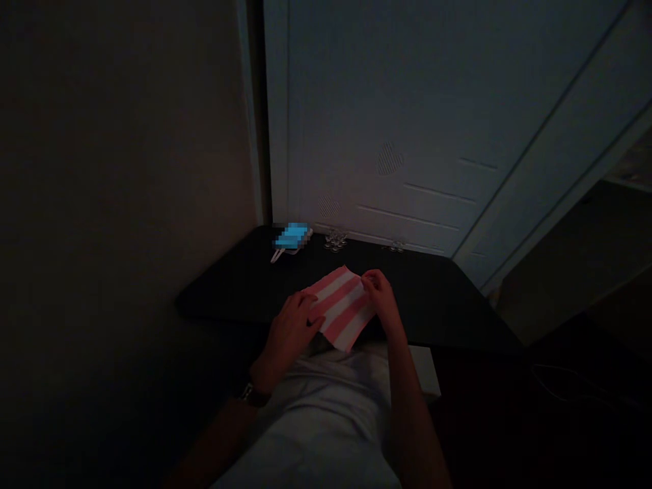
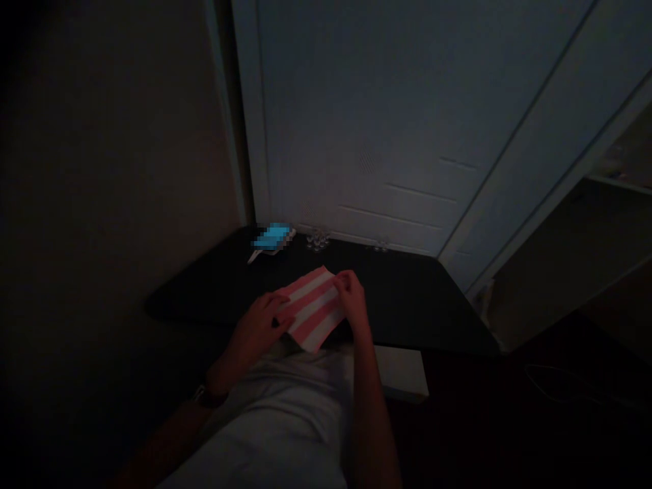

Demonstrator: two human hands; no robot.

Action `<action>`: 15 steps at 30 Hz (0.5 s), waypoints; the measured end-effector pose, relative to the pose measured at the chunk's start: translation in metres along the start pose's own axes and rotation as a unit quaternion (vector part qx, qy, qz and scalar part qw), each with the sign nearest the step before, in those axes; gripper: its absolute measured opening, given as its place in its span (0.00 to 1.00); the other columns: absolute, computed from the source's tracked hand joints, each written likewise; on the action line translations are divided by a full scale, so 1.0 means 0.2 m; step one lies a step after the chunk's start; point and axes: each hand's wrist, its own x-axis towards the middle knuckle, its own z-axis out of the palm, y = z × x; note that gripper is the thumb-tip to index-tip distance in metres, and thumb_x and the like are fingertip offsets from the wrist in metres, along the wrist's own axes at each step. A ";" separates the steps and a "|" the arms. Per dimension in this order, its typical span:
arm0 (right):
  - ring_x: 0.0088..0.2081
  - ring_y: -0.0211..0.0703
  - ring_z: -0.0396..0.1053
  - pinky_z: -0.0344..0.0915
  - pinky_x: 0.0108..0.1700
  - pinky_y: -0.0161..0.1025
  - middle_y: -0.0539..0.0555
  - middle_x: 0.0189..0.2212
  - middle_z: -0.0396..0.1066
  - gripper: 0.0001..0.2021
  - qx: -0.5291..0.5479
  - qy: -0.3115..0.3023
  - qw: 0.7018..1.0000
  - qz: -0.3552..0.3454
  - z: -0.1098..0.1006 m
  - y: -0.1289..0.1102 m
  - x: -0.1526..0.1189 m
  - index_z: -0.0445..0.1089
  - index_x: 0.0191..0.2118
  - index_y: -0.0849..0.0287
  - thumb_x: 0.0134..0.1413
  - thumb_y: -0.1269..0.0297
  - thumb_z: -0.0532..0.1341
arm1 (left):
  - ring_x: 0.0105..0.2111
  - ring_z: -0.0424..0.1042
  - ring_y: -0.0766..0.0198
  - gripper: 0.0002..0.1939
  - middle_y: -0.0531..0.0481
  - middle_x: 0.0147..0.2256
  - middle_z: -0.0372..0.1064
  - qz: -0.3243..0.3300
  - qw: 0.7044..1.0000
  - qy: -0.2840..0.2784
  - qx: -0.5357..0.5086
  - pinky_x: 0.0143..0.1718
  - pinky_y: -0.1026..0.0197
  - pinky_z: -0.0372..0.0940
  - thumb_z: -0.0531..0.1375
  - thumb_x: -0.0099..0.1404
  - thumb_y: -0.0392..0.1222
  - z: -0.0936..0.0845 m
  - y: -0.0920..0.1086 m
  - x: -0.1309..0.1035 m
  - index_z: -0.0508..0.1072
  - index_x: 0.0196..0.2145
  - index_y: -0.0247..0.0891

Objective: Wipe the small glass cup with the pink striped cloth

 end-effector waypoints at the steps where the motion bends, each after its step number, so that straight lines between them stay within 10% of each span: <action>1: 0.33 0.40 0.65 0.61 0.34 0.36 0.50 0.29 0.67 0.07 0.013 -0.015 1.000 0.000 0.05 -0.03 -0.01 0.64 0.33 0.57 0.50 0.60 0.54 | 0.46 0.62 0.55 0.16 0.45 0.44 0.63 0.002 1.000 0.000 0.000 0.47 0.53 0.61 0.56 0.58 0.42 0.00 0.00 0.00 0.64 0.45 0.40; 8: 0.33 0.37 0.65 0.61 0.35 0.34 0.49 0.31 0.67 0.06 0.103 -0.136 0.985 -0.006 0.30 -0.13 -0.06 0.65 0.33 0.57 0.49 0.63 0.55 | 0.47 0.61 0.56 0.21 0.46 0.47 0.62 -0.006 1.000 -0.010 0.004 0.48 0.54 0.59 0.56 0.58 0.41 -0.02 0.01 0.00 0.59 0.50 0.40; 15: 0.28 0.36 0.61 0.58 0.30 0.32 0.47 0.24 0.63 0.06 0.078 0.006 0.996 0.045 -0.02 0.03 0.02 0.65 0.29 0.58 0.44 0.61 0.58 | 0.46 0.61 0.56 0.18 0.45 0.45 0.62 -0.024 1.000 -0.018 0.006 0.47 0.54 0.59 0.54 0.60 0.43 -0.02 0.02 0.00 0.62 0.48 0.39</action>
